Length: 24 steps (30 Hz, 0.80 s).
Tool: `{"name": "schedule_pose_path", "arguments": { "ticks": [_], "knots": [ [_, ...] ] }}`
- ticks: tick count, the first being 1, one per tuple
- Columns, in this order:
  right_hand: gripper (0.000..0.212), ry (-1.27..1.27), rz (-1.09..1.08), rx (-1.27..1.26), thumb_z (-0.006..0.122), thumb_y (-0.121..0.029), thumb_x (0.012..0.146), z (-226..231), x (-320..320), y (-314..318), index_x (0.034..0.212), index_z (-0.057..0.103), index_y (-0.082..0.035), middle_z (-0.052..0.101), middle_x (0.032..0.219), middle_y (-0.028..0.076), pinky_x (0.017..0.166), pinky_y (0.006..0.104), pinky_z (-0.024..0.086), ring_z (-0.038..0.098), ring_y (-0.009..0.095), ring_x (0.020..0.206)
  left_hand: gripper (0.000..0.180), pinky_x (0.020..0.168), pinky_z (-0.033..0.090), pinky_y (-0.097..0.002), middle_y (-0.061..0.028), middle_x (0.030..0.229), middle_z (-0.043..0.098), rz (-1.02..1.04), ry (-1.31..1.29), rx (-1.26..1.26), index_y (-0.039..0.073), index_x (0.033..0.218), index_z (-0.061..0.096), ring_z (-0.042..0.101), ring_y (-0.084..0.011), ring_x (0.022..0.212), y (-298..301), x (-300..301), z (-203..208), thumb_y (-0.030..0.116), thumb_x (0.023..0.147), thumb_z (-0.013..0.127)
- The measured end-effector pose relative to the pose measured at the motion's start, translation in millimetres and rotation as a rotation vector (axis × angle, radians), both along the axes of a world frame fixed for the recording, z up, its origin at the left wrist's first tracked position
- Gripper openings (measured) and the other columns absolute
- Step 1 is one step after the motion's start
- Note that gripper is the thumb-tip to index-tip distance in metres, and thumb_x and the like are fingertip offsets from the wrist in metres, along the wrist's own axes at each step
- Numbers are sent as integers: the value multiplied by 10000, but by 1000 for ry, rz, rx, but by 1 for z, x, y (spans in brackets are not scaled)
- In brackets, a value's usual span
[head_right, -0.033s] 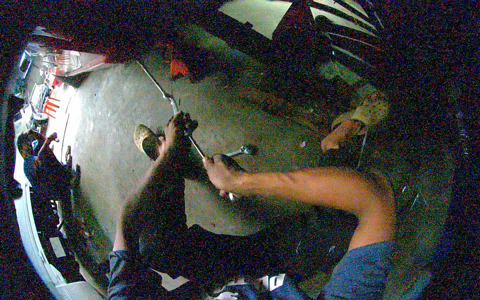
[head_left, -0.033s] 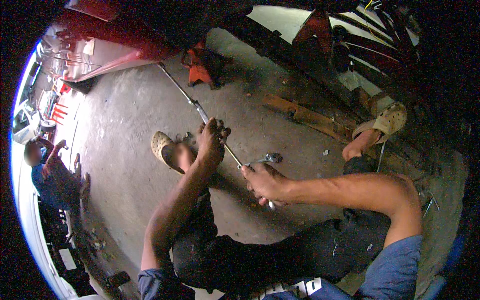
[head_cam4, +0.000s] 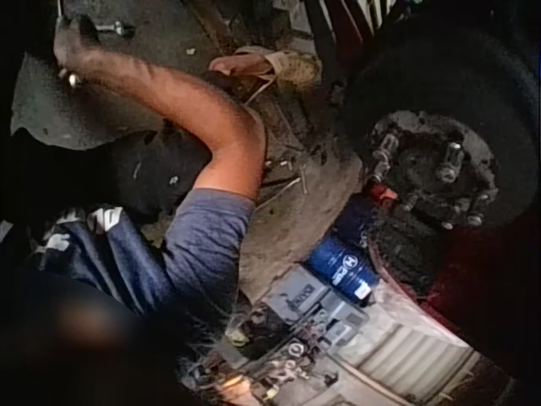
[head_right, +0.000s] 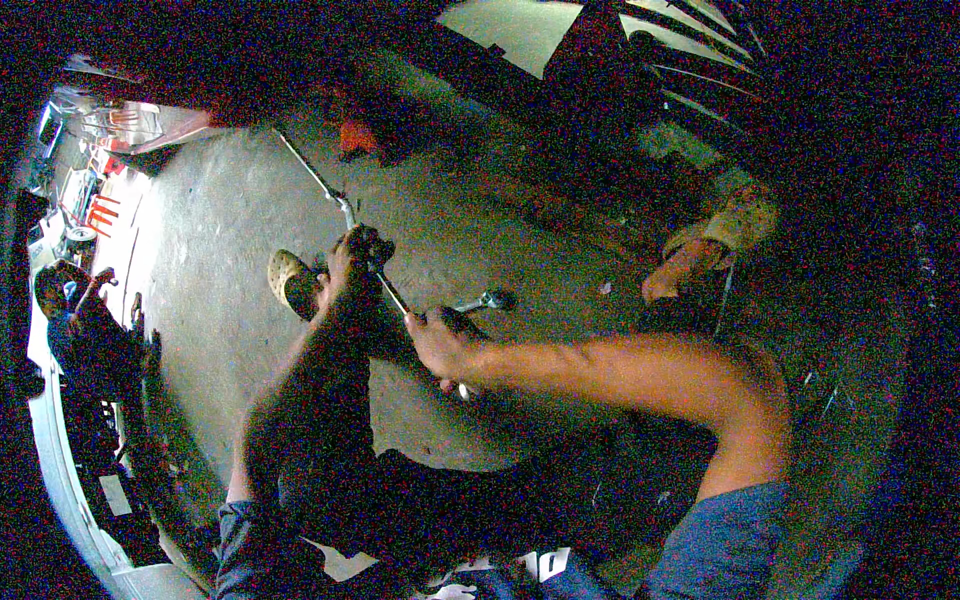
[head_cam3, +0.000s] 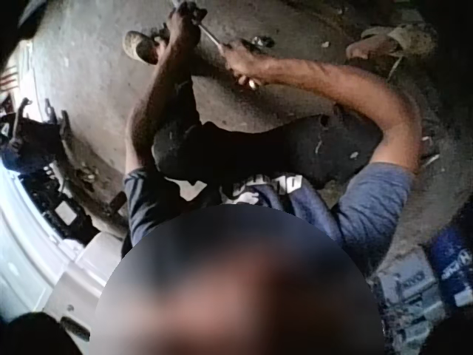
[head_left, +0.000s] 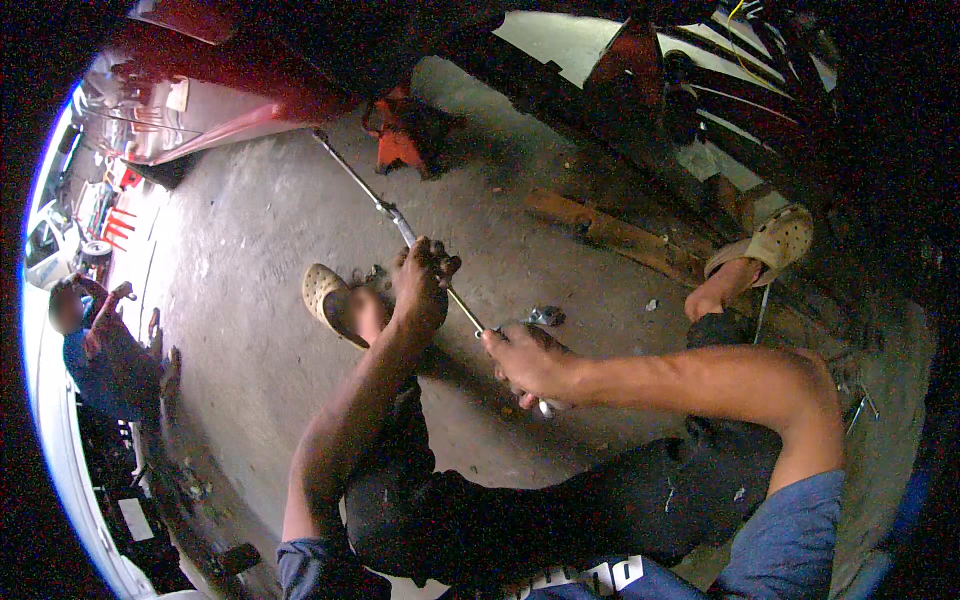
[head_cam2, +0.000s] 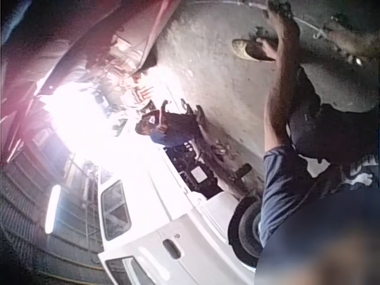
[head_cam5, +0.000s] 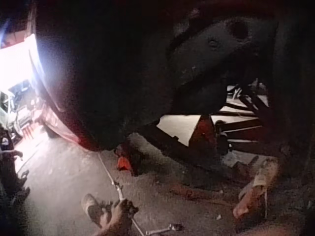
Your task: The person sits on the garage floor and repeatedly picks up, compares, and sets down several wrenches while working near a red car on a jack. The person handles multiple wrenches and a socket extension, occasionally reaching toward the vehicle's undercarriage.
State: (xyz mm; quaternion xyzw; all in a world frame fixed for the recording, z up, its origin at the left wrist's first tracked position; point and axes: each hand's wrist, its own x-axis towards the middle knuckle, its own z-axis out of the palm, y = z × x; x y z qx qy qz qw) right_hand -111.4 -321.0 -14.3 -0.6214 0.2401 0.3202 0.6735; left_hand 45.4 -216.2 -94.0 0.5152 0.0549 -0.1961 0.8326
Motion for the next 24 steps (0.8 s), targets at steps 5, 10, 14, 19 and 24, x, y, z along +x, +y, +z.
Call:
{"name": "schedule_pose_path", "arguments": {
  "ticks": [5, 10, 14, 19, 24],
  "knots": [
    [336, 43, 36, 119, 299, -380, 868, -5, 9, -8, 948, 372, -61, 355, 656, 13, 347, 251, 359, 342, 94, 456, 114, 418, 333, -269, -54, 574, 403, -332, -726, 602, 24, 671, 377, 403, -161, 440, 17, 22, -49, 55, 774, 413],
    [297, -16, 332, -81, 367, -308, 849, -15, 3, -5, 917, 398, -20, 449, 666, 53, 371, 294, 400, 455, 145, 479, 145, 399, 307, -296, -42, 507, 340, -69, -69, 190, 29, 594, 374, 362, -156, 417, 18, 9, -86, 19, 734, 411],
    [312, -190, 455, -237, 422, -258, 806, -22, -11, -6, 904, 410, 37, 538, 663, 115, 427, 328, 463, 553, 186, 509, 171, 373, 282, -299, -25, 497, 319, -197, -123, 441, 38, 587, 338, 323, -146, 396, 23, 1, -94, 49, 736, 421],
    [378, -80, 327, -111, 456, -253, 783, -23, -11, 0, 993, 350, 43, 548, 686, 148, 417, 324, 468, 554, 190, 495, 179, 361, 277, -307, -33, 494, 336, -36, -74, 322, 52, 586, 335, 352, -160, 389, 20, -5, -98, 64, 746, 415],
    [508, -120, 480, -293, 441, -304, 795, -3, -16, 4, 1096, 292, 77, 542, 714, 199, 431, 335, 466, 544, 208, 483, 185, 355, 279, -322, -36, 491, 339, -20, 258, 30, 76, 587, 335, 367, -173, 380, 15, -20, -97, 104, 749, 419]
  ]
}}
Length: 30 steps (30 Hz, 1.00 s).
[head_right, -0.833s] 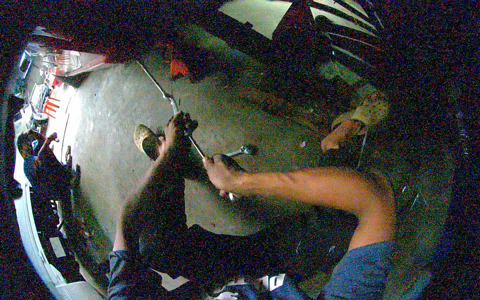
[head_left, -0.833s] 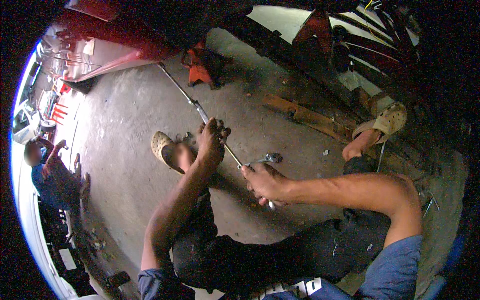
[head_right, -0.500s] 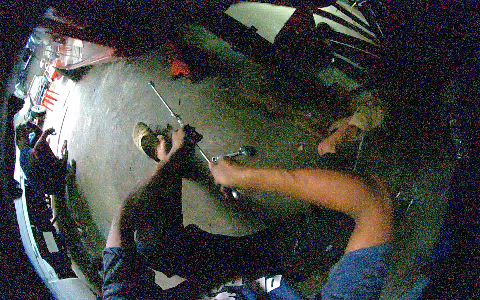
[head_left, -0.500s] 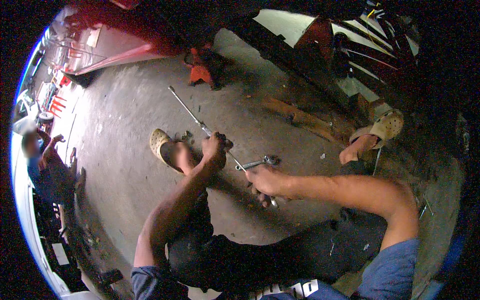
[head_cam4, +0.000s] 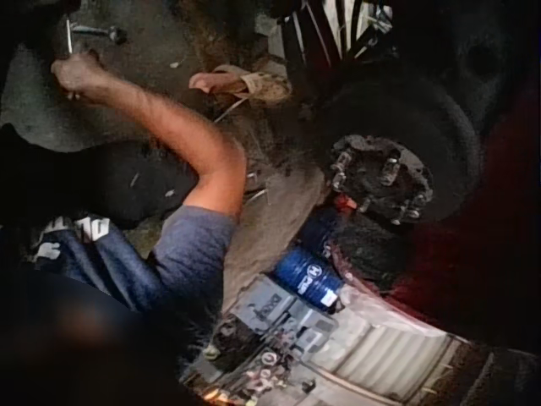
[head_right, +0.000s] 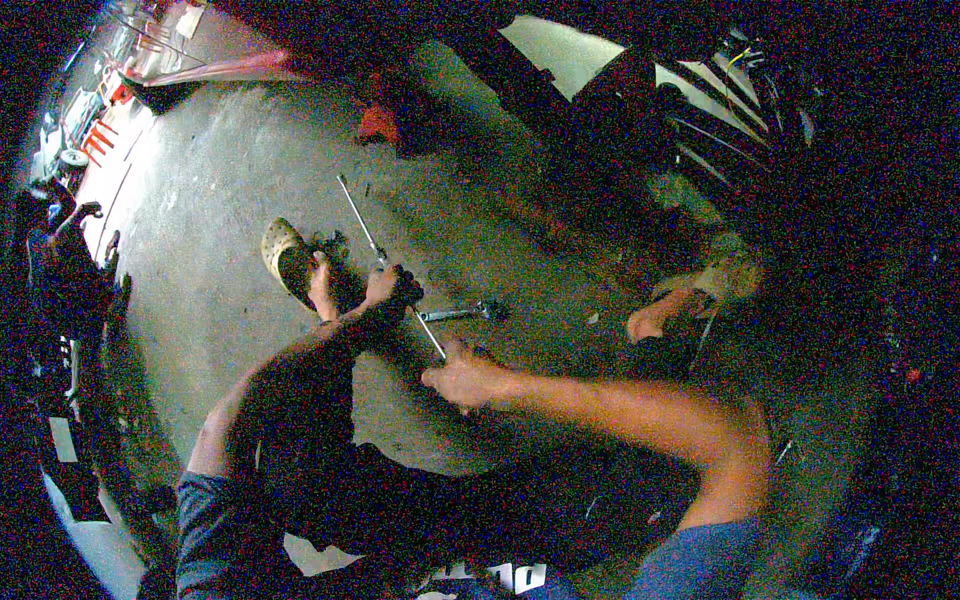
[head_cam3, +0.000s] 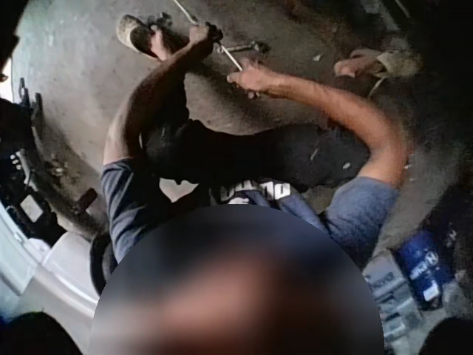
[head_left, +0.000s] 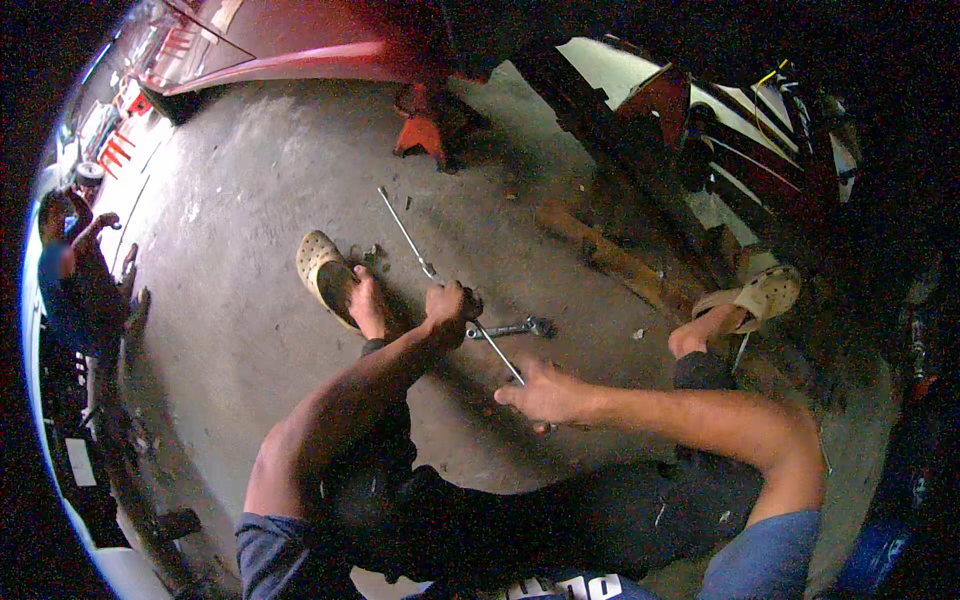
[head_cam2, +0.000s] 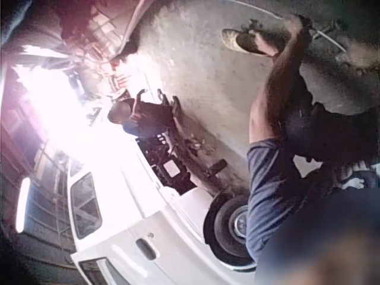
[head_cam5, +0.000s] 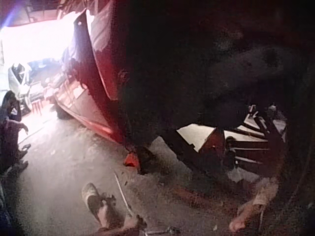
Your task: The person sits on the garage floor and repeatedly picks up, compares, and sets down several wrenches while working near a red car on a jack. The person handles multiple wrenches and a socket extension, occasionally reaching toward the vehicle's undercarriage.
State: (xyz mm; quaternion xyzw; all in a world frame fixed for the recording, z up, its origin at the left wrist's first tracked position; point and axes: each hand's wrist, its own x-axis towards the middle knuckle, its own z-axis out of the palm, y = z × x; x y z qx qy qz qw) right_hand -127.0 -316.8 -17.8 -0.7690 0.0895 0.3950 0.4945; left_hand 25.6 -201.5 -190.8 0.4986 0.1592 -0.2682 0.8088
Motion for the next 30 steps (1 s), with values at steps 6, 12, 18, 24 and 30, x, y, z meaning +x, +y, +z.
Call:
{"name": "schedule_pose_path", "arguments": {
  "ticks": [6, 12, 18, 24, 30],
  "knots": [
    [565, 34, 179, -125, 427, -339, 800, 4, -5, -6, 1065, 317, 147, 517, 806, 264, 495, 369, 475, 549, 256, 514, 167, 399, 368, -383, -80, 553, 461, -192, -172, 546, 91, 680, 516, 499, -260, 490, -5, -22, -9, 217, 755, 437],
    [537, -192, 362, -105, 419, -332, 800, -12, -13, -9, 987, 373, 169, 466, 925, 319, 628, 402, 466, 553, 337, 689, 195, 449, 397, -382, -108, 596, 497, -236, -158, 714, 68, 696, 539, 525, -271, 540, -9, -27, -22, 230, 753, 445],
    [560, -145, 488, -167, 428, -326, 787, -5, -9, -5, 1039, 355, 169, 459, 963, 336, 795, 431, 402, 499, 413, 872, 228, 499, 426, -381, -136, 639, 532, -288, -153, 833, 46, 713, 562, 550, -282, 590, -8, -33, -12, 242, 750, 454],
    [633, -83, 321, -234, 487, -275, 773, 16, -15, -3, 1209, 169, 57, 502, 875, 304, 733, 439, 416, 513, 416, 811, 263, 550, 456, -380, -164, 682, 567, -353, -121, 975, 23, 729, 584, 576, -293, 641, -6, -32, -9, 255, 748, 462],
    [652, -315, 243, -197, 539, -278, 752, 9, -24, -3, 1227, 201, 14, 528, 923, 231, 760, 402, 410, 526, 340, 840, 287, 540, 473, -376, -118, 655, 588, -738, -655, 1208, 66, 772, 584, 588, -249, 601, 1, -19, -21, 338, 741, 500]
  ]
}}
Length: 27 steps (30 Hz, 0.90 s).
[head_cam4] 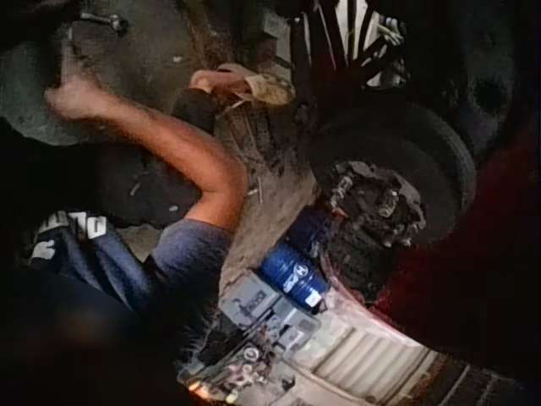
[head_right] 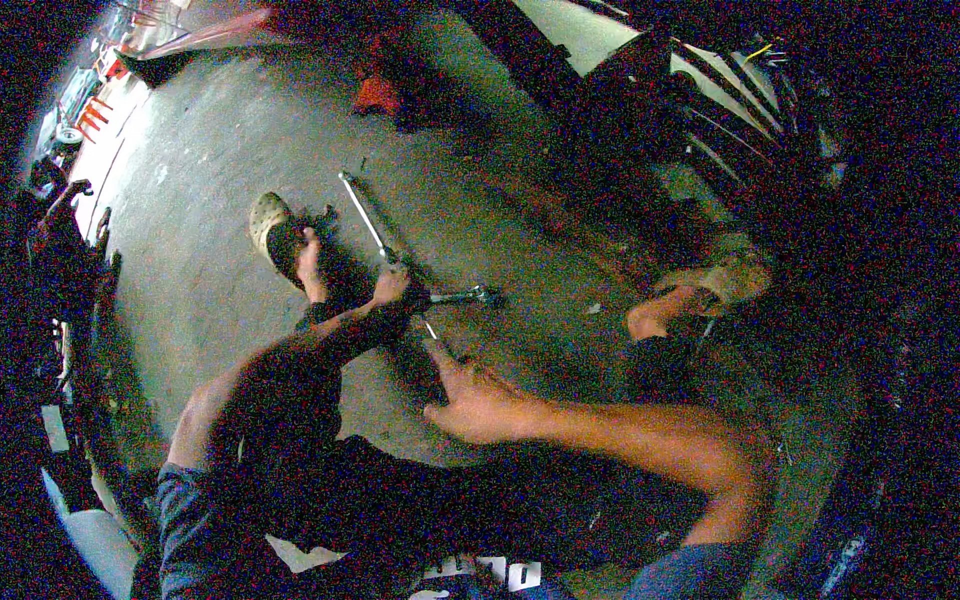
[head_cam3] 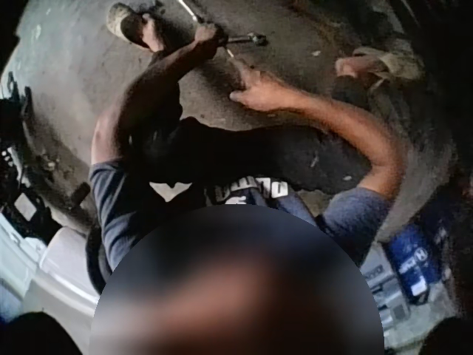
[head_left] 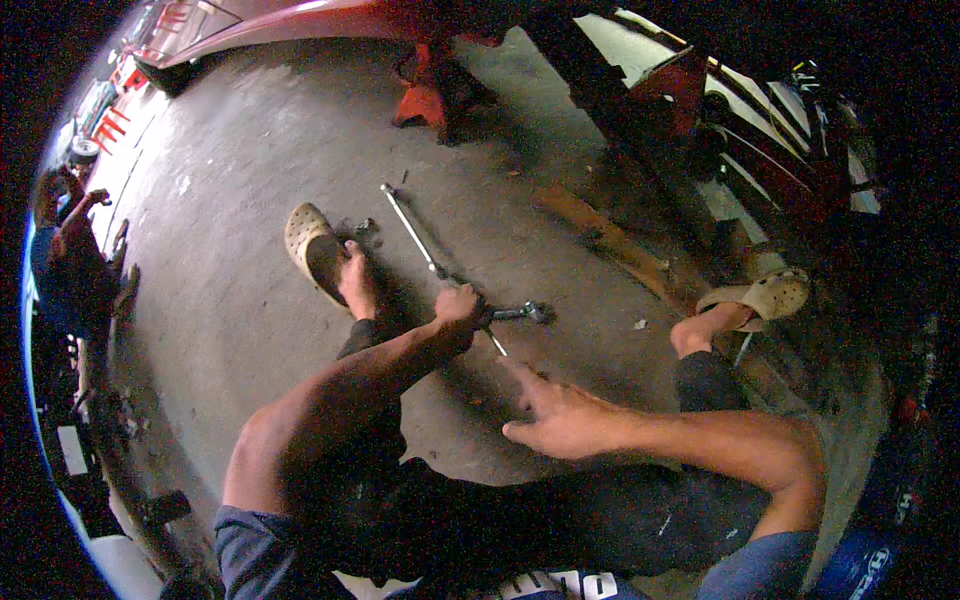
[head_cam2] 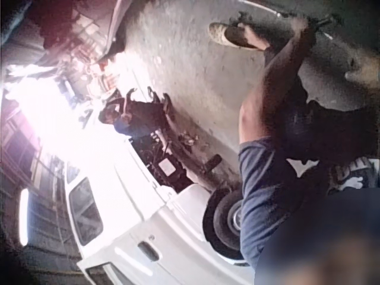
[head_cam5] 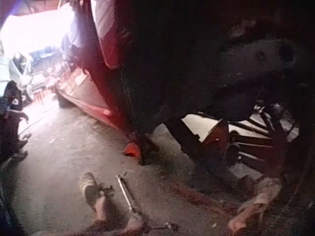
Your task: The person sits on the garage floor and repeatedly picks up, compares, and sets down several wrenches while working near a red car on a jack. The person handles multiple wrenches and a socket extension, occasionally reaching toward the vehicle's undercarriage.
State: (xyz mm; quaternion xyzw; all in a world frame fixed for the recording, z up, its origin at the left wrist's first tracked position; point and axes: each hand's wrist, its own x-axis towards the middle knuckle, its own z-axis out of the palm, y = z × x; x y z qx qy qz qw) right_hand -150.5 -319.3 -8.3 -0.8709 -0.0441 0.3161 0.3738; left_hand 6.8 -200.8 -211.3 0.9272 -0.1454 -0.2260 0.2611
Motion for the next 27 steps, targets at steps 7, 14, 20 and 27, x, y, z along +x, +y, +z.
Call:
{"name": "schedule_pose_path", "arguments": {
  "ticks": [7, 14, 20, 27],
  "knots": [
    [561, 146, -26, 439, 630, -311, 701, 15, 20, -18, 1133, 422, -21, 519, 934, 117, 757, 327, 421, 524, 229, 868, 200, 493, 455, -364, -119, 647, 581, -346, -164, 155, 82, 680, 614, 580, -250, 601, -10, 30, -11, 276, 671, 567],
    [788, 420, -164, 614, 747, -24, 549, 15, 9, -12, 1210, 320, -49, 427, 1023, 75, 632, 246, 461, 541, 121, 737, 340, 511, 459, -360, -134, 607, 574, -206, -282, 70, 53, 612, 574, 587, -269, 610, -3, 26, 14, 379, 706, 556],
    [601, -257, 93, 262, 729, -98, 591, 8, 11, -7, 1112, 430, -65, 479, 922, 71, 583, 249, 451, 539, 141, 671, 303, 576, 476, -357, -147, 656, 586, -153, -33, 43, 30, 663, 596, 582, -295, 632, 0, 29, 25, 326, 706, 549],
    [333, -658, 206, 176, 645, -186, 681, -11, 16, -6, 944, 502, -40, 518, 751, 131, 590, 296, 440, 537, 240, 657, 322, 548, 474, -366, -150, 659, 585, -123, -215, 13, 38, 658, 592, 590, -287, 639, -1, 21, 12, 357, 697, 581]
  ]
}}
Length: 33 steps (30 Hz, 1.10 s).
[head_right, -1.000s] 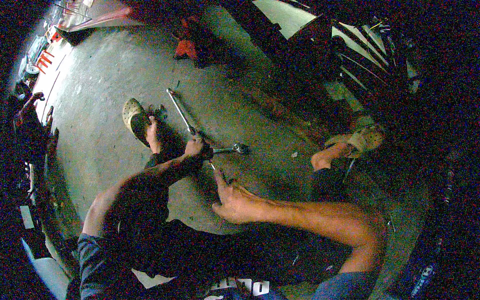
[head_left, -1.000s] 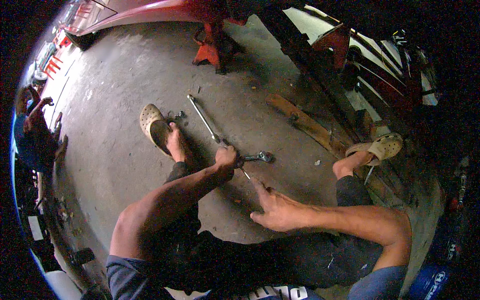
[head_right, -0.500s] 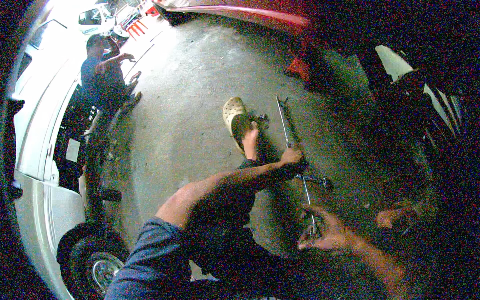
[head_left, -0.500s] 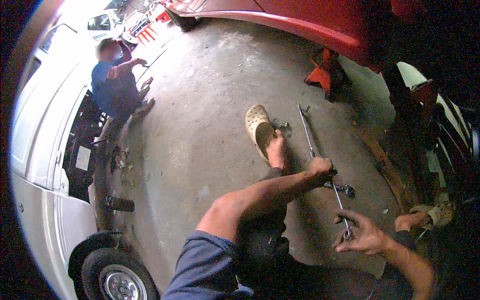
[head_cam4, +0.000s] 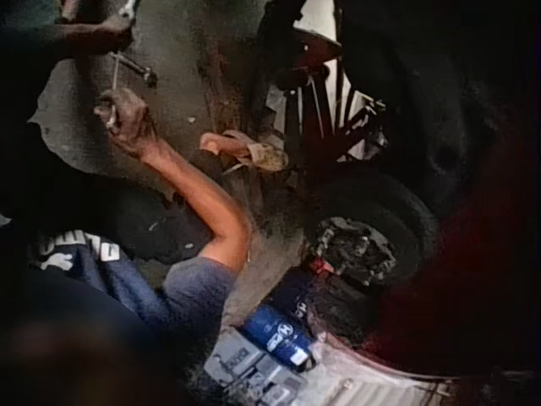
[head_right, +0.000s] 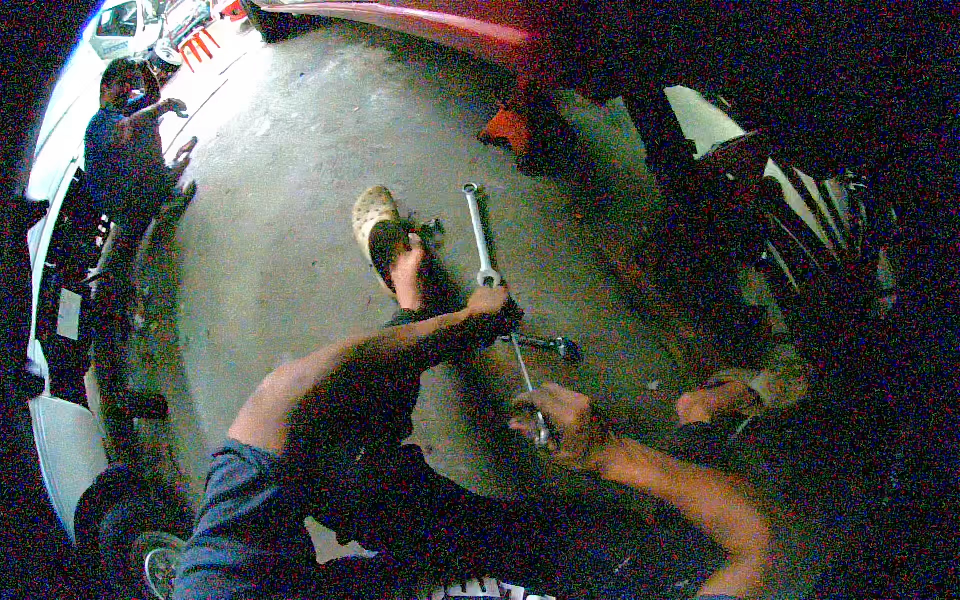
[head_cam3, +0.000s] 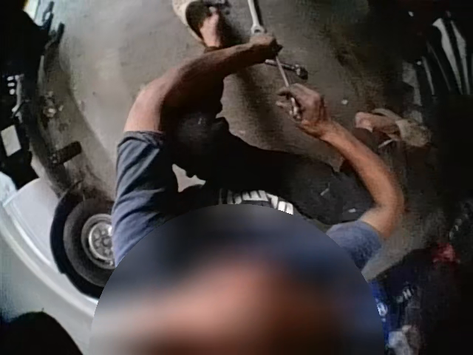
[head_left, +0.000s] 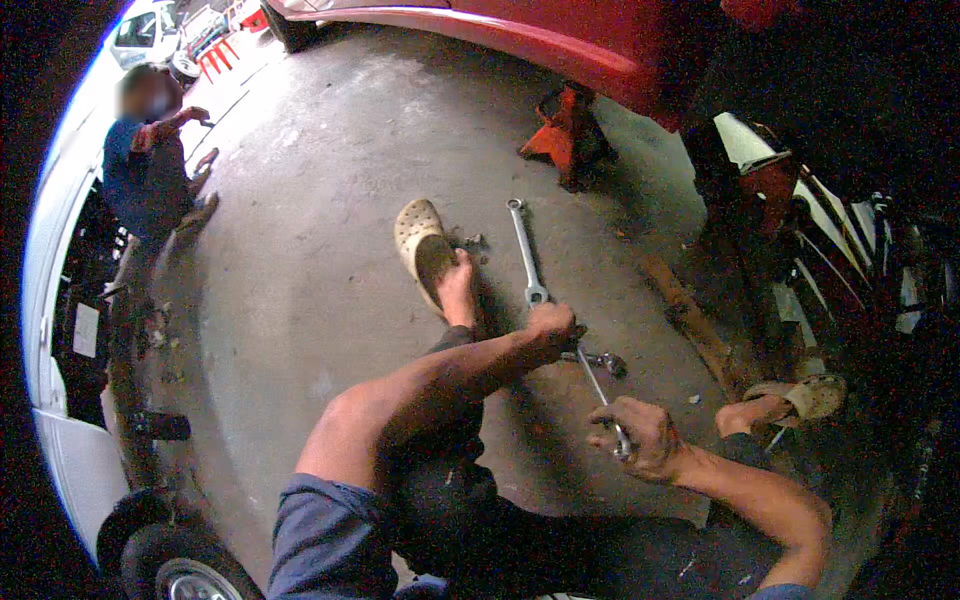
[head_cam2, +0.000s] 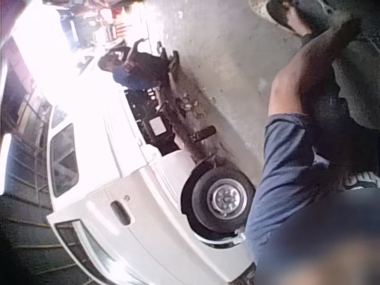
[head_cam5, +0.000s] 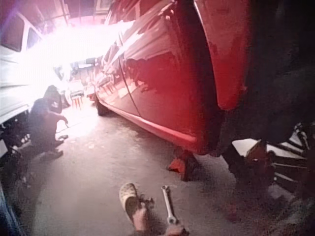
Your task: The person sits on the garage floor and repeatedly picks up, compares, and sets down several wrenches while working near a red car on a jack. The person handles multiple wrenches and a socket extension, occasionally reaching toward the vehicle's undercarriage.
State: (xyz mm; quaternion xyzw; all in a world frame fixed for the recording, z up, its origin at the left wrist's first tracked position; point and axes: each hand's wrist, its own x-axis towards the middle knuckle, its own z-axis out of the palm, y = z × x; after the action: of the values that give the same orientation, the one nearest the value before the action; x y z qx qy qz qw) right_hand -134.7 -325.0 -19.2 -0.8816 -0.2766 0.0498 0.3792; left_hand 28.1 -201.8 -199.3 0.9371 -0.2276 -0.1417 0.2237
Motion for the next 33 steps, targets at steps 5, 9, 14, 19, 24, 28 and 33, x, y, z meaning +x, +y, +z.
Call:
{"name": "schedule_pose_path", "arguments": {
  "ticks": [5, 9, 14, 19, 24, 28, 33],
  "knots": [
    [428, -352, 53, -367, 620, -355, 677, 6, 3, -1, 903, 496, -13, 513, 787, 129, 588, 371, 428, 534, 276, 695, 346, 546, 474, -368, -161, 648, 578, 47, 176, 56, 13, 640, 565, 591, -289, 644, 4, -6, 19, 353, 704, 573],
    [539, -507, 30, -372, 587, -488, 652, 16, 10, 1, 908, 497, -22, 507, 837, 135, 652, 422, 416, 518, 284, 730, 278, 536, 459, -371, -168, 617, 566, -159, 68, 34, 26, 626, 559, 575, -307, 607, 5, -16, 30, 292, 705, 564],
    [679, -619, 132, -371, 567, -591, 583, 17, 15, -1, 941, 514, -17, 511, 906, 179, 780, 500, 361, 507, 312, 822, 244, 529, 448, -376, -181, 645, 567, -313, 266, 46, 7, 709, 556, 566, -315, 599, 0, -38, 27, 251, 699, 557],
    [343, -640, 173, -319, 509, -322, 628, 1, 8, 9, 875, 550, -88, 533, 909, 153, 826, 509, 355, 510, 303, 895, 251, 548, 458, -368, -171, 670, 576, -366, 333, 46, 4, 761, 554, 576, -290, 624, -3, -59, 24, 251, 715, 545],
    [294, -434, 130, -401, 512, -220, 678, -10, 17, -25, 954, 518, -117, 509, 986, 163, 866, 514, 328, 498, 315, 944, 264, 567, 468, -360, -162, 696, 585, -298, 394, -14, 1, 813, 552, 586, -266, 649, -14, -74, 33, 251, 730, 533],
    [479, -163, 172, -409, 544, -392, 661, -17, 20, -53, 1036, 490, -100, 488, 1029, 160, 896, 468, 311, 451, 330, 1007, 277, 583, 475, -354, -154, 716, 592, -105, 465, -119, -1, 855, 551, 594, -246, 670, -25, -90, 32, 251, 743, 523],
    [357, -356, 82, -427, 512, -427, 724, -22, 22, -61, 724, 535, -71, 516, 724, 89, 609, 370, 398, 527, 223, 669, 268, 595, 476, -337, -129, 754, 594, -215, 442, -26, 11, 895, 546, 596, -232, 706, -17, -104, -1, 234, 748, 521]
  ]
}}
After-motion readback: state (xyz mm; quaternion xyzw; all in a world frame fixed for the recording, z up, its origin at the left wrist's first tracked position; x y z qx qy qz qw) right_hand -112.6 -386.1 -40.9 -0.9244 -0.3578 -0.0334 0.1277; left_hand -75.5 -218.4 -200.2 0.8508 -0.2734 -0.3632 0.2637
